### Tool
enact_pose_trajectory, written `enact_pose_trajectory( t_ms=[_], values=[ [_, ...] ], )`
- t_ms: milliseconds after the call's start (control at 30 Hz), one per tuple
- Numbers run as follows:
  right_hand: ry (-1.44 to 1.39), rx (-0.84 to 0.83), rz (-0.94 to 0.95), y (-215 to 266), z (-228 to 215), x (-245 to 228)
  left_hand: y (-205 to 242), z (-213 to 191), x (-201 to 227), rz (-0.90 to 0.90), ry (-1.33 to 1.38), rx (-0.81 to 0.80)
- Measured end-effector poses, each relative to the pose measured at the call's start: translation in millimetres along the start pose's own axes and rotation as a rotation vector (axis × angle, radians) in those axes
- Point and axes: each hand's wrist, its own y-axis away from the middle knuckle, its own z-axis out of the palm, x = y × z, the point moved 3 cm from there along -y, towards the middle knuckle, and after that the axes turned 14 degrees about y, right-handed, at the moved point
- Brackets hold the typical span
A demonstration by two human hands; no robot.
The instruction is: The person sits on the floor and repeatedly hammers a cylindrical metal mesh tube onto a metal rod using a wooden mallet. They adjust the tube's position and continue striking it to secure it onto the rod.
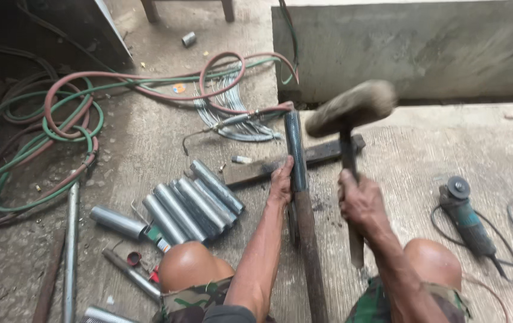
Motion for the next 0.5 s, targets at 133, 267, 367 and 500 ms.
enact_pose_trajectory(
  t_ms=[133, 267, 367, 500],
  values=[
    [-0.074, 0.209, -0.346, 8, -12, -33, -2, -8, 0, -0.023, -0.142, -0.046],
    [-0.104, 0.423, -0.571, -22, 12, -22, 3, -5, 6, -0.086, -0.253, -0.072],
    [0.368, 0.143, -0.243, -34, 27, -16, 19, 7, 16, -0.121, -0.265, -0.099],
    [-0.006, 0.037, -0.046, -60, 11, -21, -3, -6, 21, -0.171, -0.412, -0.14]
  ],
)
